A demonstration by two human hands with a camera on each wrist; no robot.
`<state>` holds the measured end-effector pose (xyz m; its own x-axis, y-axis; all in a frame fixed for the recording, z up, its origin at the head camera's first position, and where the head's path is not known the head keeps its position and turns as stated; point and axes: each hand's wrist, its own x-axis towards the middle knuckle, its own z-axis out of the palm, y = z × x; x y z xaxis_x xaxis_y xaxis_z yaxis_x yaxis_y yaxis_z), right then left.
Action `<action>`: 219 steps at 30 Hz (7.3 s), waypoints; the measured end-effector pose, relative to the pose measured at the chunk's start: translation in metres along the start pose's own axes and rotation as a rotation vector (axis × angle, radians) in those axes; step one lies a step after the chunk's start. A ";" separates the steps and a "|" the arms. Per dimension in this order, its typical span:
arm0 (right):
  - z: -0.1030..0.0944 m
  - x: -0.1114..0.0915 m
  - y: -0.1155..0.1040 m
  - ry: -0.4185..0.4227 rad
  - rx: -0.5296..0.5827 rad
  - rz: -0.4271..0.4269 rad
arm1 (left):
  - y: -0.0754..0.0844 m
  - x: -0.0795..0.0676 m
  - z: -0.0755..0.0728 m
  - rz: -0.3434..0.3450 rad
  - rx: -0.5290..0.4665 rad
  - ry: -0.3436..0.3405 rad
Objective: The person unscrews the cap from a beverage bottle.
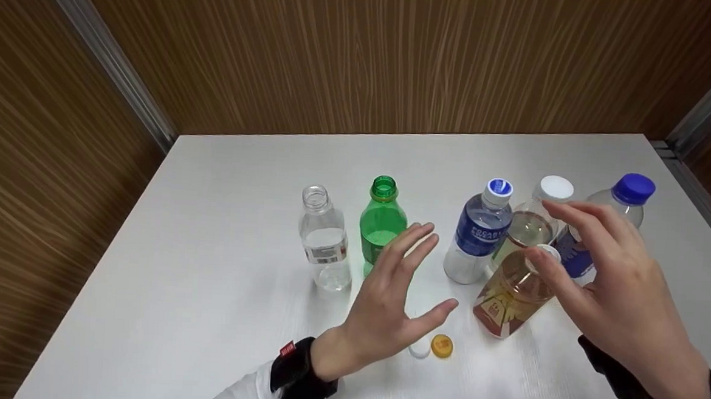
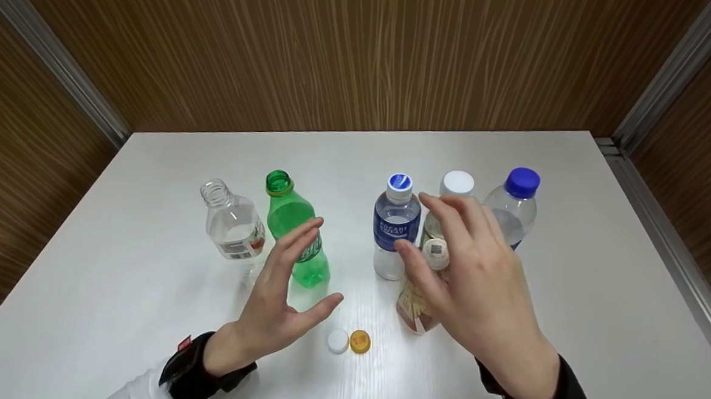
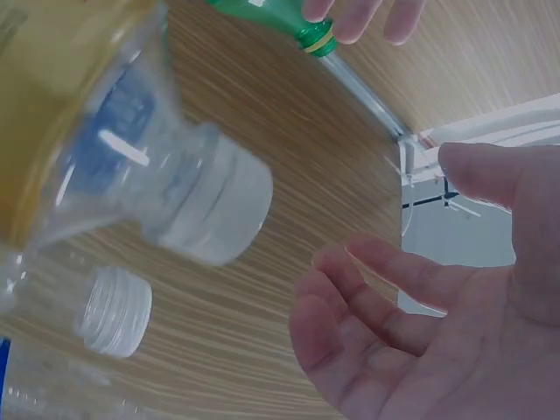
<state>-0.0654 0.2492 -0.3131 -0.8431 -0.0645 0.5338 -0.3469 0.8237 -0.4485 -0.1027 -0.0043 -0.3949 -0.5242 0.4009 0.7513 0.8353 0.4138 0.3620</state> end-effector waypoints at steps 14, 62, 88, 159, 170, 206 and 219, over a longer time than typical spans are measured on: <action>-0.004 0.002 0.016 -0.168 -0.143 0.055 | 0.002 0.006 0.022 -0.136 -0.167 -0.243; 0.001 -0.004 0.017 -0.178 -0.214 -0.044 | 0.020 0.024 0.075 -0.236 -0.204 -0.414; 0.017 -0.001 -0.014 0.018 -0.006 -0.151 | 0.013 0.016 0.054 -0.354 -0.405 -0.288; 0.081 0.012 -0.023 0.100 0.170 -0.366 | -0.023 -0.002 -0.025 -0.158 -0.065 -0.406; 0.082 0.013 -0.017 0.107 0.176 -0.460 | -0.025 0.002 -0.029 -0.192 -0.147 -0.488; 0.063 0.004 -0.031 -0.070 0.030 -0.210 | -0.025 -0.001 -0.024 -0.162 -0.092 -0.469; 0.068 0.003 -0.030 -0.058 0.033 -0.233 | -0.026 0.000 -0.026 -0.178 -0.144 -0.491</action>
<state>-0.0858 0.1859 -0.3469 -0.7604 -0.2839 0.5840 -0.5475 0.7639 -0.3415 -0.1205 -0.0360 -0.3903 -0.6469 0.6839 0.3372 0.7224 0.4082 0.5581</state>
